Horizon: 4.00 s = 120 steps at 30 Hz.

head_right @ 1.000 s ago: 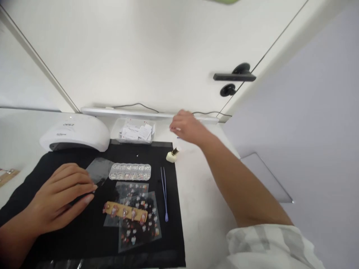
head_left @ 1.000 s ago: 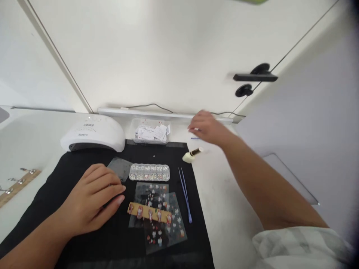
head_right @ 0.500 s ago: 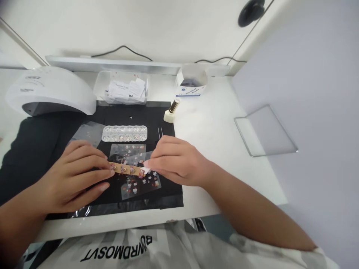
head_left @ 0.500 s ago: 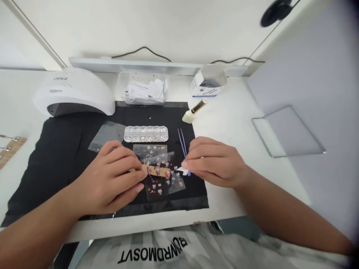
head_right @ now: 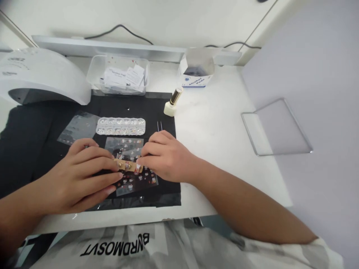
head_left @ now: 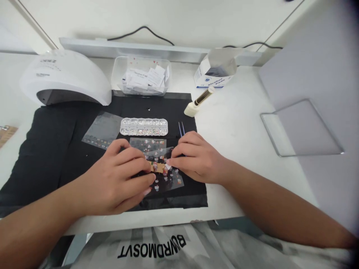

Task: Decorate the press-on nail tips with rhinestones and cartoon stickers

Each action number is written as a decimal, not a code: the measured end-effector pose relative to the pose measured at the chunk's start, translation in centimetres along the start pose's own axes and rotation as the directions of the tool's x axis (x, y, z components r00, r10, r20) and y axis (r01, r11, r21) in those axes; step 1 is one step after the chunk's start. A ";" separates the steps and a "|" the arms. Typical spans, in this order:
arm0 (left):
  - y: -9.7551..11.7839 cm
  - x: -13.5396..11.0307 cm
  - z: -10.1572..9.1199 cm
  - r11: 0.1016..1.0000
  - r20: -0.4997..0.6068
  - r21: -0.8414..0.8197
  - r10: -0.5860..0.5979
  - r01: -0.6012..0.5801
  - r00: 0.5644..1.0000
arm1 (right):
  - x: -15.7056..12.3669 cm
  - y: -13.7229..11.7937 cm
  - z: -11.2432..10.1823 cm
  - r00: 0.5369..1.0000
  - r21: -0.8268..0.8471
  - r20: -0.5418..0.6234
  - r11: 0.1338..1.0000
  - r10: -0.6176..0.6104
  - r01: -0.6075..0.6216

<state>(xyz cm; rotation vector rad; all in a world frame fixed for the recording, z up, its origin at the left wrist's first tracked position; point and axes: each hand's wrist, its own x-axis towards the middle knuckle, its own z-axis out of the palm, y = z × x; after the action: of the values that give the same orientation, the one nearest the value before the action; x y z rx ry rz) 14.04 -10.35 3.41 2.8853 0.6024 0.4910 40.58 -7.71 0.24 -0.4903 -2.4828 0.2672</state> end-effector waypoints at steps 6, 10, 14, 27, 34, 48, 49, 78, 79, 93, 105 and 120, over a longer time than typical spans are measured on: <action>0.1 0.0 0.2 1.000 -0.007 0.004 0.013 -0.013 1.000 | 0.0 0.2 0.2 1.000 -0.026 -0.006 1.000 -0.016 0.016; 0.1 0.0 0.2 1.000 -0.012 0.006 0.014 -0.014 1.000 | 0.1 0.2 0.2 0.999 -0.074 0.040 0.996 -0.036 0.039; 0.0 0.0 0.3 1.000 -0.003 0.016 0.012 -0.012 1.000 | 0.0 0.3 0.1 0.993 -0.099 0.103 0.993 -0.053 0.064; 0.2 0.4 0.6 0.999 0.005 0.018 0.028 -0.028 1.000 | -0.1 0.4 -0.7 0.979 -0.210 0.164 0.965 -0.124 0.158; 1.1 0.8 1.9 0.991 0.002 0.127 -0.043 0.042 0.999 | 0.0 0.3 -0.8 0.975 -0.235 0.141 0.951 -0.171 0.201; 1.3 0.7 2.2 0.987 -0.013 0.150 -0.059 0.060 0.998 | 0.0 0.3 -1.1 0.962 -0.254 0.197 0.938 -0.188 0.236; 1.3 0.7 2.2 0.987 -0.013 0.149 -0.059 0.060 0.998 | 0.0 0.3 -1.2 0.962 -0.254 0.201 0.939 -0.183 0.231; 1.2 0.6 2.4 0.988 -0.014 0.142 -0.060 0.061 0.998 | -0.1 0.2 -1.1 0.946 -0.298 0.197 0.904 -0.256 0.307; 1.2 0.6 2.4 0.988 -0.015 0.141 -0.060 0.061 0.998 | -0.1 0.2 -1.1 0.945 -0.300 0.194 0.901 -0.263 0.312; 1.3 0.7 2.3 0.986 -0.020 0.157 -0.057 0.060 0.998 | -0.2 0.1 -1.0 0.950 -0.310 0.199 0.904 -0.242 0.295; 1.4 0.8 2.4 0.986 -0.034 0.153 -0.068 0.072 0.997 | -0.2 0.1 -1.2 0.947 -0.269 0.176 0.912 -0.270 0.310; 1.7 1.0 2.7 0.984 -0.049 0.156 -0.079 0.086 0.996 | -0.1 -0.2 -1.4 0.944 -0.283 0.180 0.905 -0.275 0.317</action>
<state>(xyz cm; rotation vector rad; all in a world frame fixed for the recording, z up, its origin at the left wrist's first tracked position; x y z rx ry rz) 16.41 -11.71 1.49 2.9883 0.7987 0.5156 41.41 -7.80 1.32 -0.2124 -2.7020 -0.2217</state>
